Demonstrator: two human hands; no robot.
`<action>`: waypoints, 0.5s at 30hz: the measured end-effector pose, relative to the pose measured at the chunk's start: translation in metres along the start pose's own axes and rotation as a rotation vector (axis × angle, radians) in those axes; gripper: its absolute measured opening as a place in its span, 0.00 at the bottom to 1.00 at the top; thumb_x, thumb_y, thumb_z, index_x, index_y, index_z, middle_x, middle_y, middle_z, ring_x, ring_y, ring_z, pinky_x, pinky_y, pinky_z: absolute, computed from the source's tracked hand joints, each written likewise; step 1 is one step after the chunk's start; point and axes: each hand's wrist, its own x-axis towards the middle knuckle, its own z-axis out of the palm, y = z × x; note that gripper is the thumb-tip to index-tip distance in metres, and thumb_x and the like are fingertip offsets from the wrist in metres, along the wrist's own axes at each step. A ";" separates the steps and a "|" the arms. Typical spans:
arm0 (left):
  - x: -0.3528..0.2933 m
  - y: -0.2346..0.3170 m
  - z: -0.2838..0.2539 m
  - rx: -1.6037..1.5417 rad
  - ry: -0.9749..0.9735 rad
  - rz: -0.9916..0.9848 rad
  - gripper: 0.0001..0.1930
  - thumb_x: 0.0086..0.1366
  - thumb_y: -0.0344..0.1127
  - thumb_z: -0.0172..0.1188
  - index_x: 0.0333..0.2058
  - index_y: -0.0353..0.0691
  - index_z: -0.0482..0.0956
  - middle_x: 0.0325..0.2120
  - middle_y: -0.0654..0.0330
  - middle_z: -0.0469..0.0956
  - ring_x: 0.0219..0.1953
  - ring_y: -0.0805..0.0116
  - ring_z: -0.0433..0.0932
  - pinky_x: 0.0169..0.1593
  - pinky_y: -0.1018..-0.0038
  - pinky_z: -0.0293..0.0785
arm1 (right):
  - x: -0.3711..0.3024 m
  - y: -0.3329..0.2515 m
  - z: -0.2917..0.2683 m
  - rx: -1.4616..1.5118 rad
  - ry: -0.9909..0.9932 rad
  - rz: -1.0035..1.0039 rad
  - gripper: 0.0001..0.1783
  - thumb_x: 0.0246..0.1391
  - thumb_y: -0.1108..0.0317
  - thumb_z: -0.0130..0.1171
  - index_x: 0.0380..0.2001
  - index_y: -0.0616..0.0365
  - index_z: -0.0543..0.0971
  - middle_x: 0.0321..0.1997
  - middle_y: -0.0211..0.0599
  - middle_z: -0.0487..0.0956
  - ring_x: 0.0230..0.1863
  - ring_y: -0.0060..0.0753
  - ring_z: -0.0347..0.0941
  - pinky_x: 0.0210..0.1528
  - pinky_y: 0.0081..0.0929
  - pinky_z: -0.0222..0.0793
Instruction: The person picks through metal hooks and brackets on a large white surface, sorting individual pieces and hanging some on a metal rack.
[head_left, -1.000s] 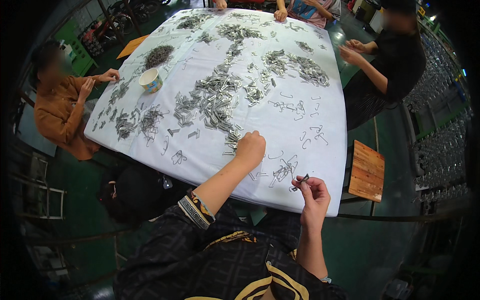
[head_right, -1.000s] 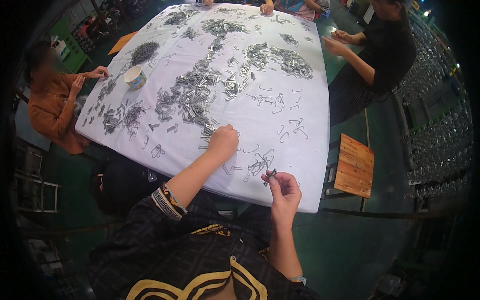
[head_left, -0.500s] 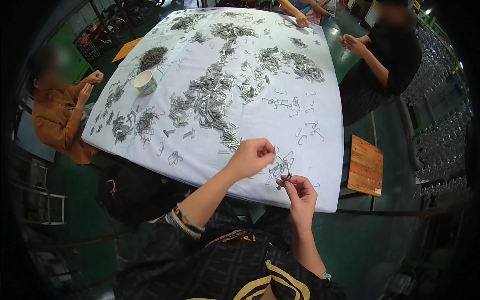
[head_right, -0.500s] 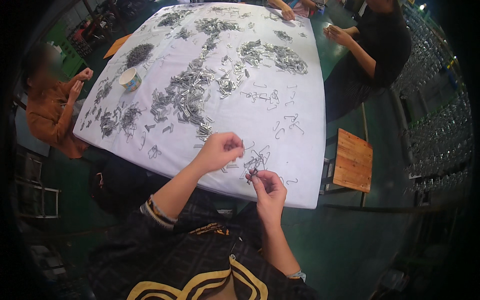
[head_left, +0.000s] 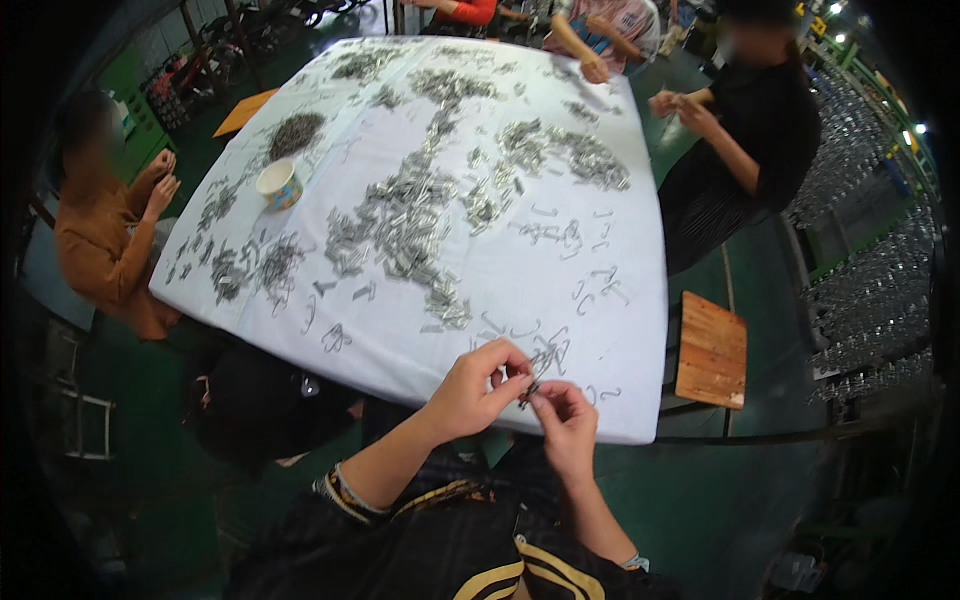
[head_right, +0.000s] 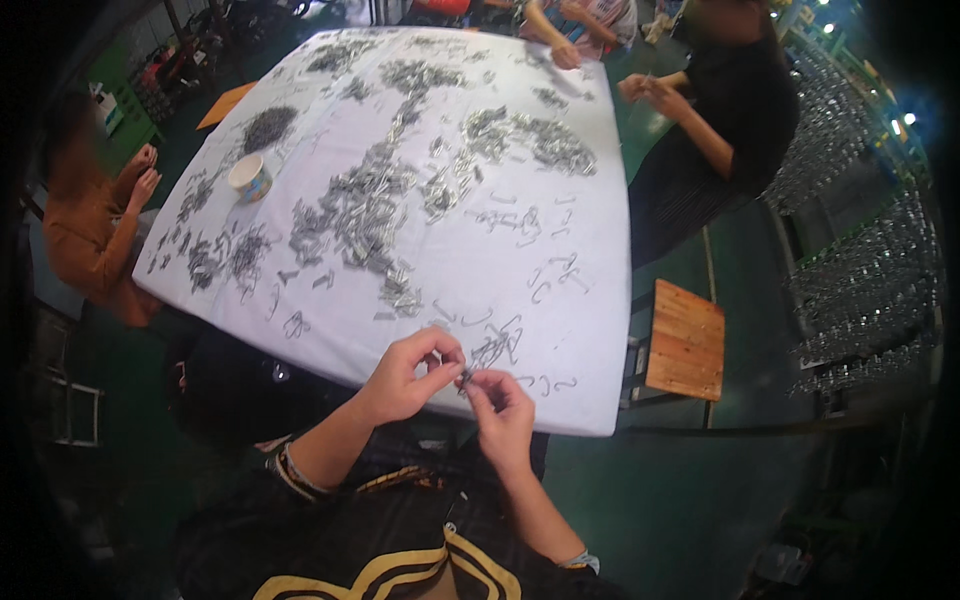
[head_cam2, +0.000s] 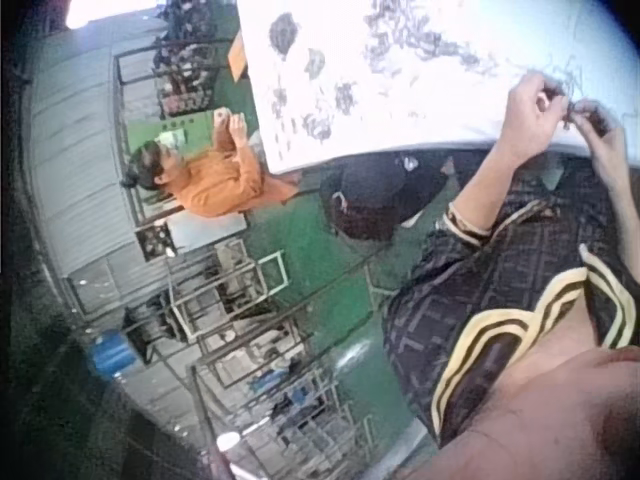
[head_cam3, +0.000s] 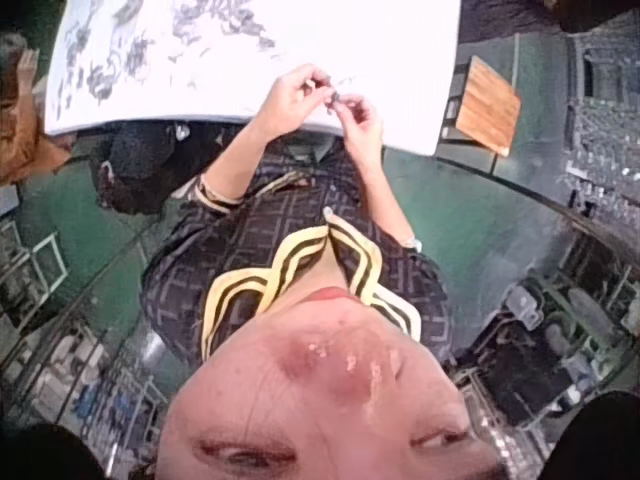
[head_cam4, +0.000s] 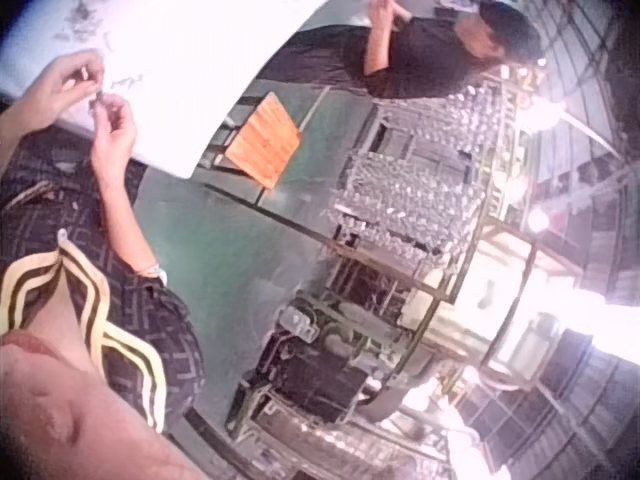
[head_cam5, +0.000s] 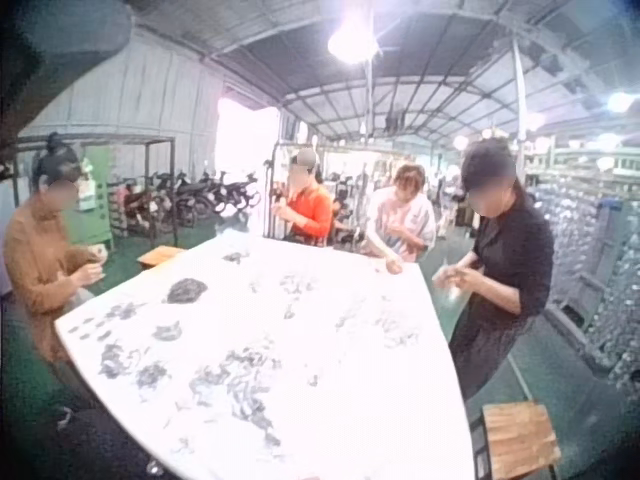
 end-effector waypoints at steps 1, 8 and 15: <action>-0.004 0.002 0.000 -0.032 -0.014 -0.016 0.04 0.60 0.26 0.56 0.35 0.34 0.75 0.31 0.61 0.77 0.31 0.76 0.73 0.36 0.80 0.68 | -0.002 0.003 0.001 0.009 -0.011 0.011 0.06 0.55 0.77 0.58 0.37 0.67 0.75 0.36 0.37 0.80 0.41 0.23 0.76 0.46 0.20 0.70; -0.018 0.011 0.002 0.034 0.029 0.129 0.05 0.60 0.24 0.54 0.36 0.33 0.73 0.30 0.56 0.77 0.30 0.68 0.76 0.36 0.75 0.71 | -0.004 0.007 -0.009 -0.020 -0.043 -0.035 0.10 0.51 0.78 0.61 0.39 0.67 0.77 0.45 0.41 0.78 0.50 0.29 0.73 0.55 0.26 0.65; -0.041 0.015 -0.008 0.115 -0.024 0.123 0.06 0.59 0.20 0.52 0.36 0.33 0.73 0.33 0.57 0.78 0.34 0.71 0.74 0.42 0.76 0.70 | 0.015 0.042 -0.039 -0.529 0.253 0.006 0.07 0.46 0.71 0.65 0.30 0.61 0.81 0.29 0.37 0.78 0.36 0.31 0.73 0.42 0.27 0.67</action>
